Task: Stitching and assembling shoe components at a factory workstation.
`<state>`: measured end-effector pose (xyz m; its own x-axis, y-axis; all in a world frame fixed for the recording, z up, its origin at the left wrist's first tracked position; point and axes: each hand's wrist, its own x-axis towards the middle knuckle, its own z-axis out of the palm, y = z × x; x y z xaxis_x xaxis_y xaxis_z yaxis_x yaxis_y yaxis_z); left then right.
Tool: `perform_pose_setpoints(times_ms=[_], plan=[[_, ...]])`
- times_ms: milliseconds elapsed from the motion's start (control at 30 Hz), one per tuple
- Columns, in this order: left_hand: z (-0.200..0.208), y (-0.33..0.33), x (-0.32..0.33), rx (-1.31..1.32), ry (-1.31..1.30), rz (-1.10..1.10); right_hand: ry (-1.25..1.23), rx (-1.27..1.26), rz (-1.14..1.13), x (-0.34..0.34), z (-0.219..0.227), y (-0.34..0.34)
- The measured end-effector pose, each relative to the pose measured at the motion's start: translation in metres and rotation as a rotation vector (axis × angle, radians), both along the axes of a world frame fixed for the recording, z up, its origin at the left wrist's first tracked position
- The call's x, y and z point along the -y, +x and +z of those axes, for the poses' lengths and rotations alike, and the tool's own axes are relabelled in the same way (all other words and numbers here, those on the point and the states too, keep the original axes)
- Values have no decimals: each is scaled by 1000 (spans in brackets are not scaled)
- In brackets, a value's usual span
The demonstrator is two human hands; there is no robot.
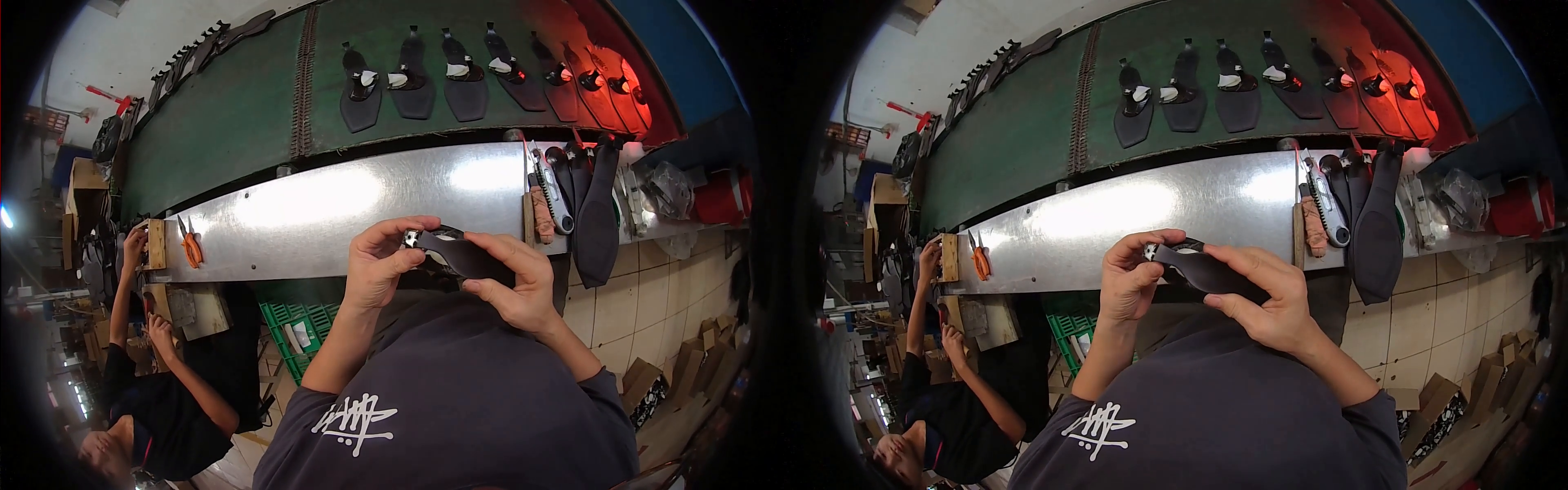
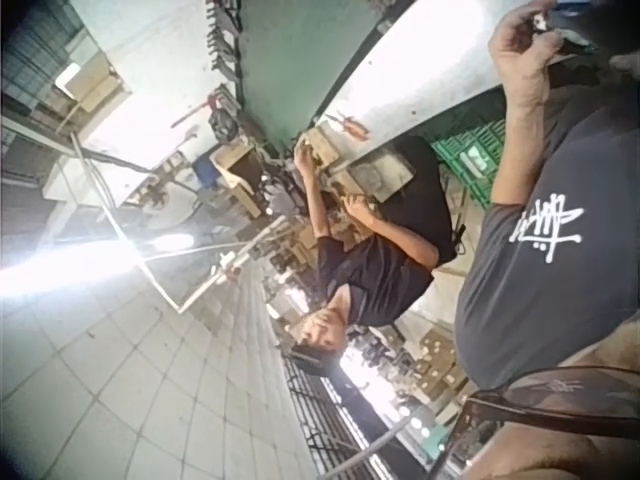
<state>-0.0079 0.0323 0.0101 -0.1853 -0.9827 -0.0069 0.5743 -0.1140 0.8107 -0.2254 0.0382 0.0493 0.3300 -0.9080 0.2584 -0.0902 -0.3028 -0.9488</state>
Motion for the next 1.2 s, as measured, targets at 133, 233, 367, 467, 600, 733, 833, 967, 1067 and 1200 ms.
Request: perform_pose_setpoints(times_ms=[133,233,367,467,600,733,833,967,1067,1200], plan=[[-2,0,0,-6,9,-10,-29,-4,-2,1,-2,0],[-1,-2,1,-11,13,-15,-7,-6,3,2,-3,0],[-3,-2,1,-11,12,-16,9,-7,7,3,-2,0],[-2,-1,1,20,21,-16,13,-22,12,3,1,-1],[1,-3,-1,79,-30,10,14,-81,13,2,6,-1],[3,-5,-2,143,-127,28,-52,-119,5,4,6,-2],[1,-5,-1,193,-194,14,-109,-191,16,7,11,-4],[-2,3,0,209,-243,-14,-181,-356,60,9,21,-6],[-4,8,-1,253,-236,-33,-140,-477,115,10,28,-11],[-11,8,-5,280,-235,-11,-141,-355,74,6,19,-7]])
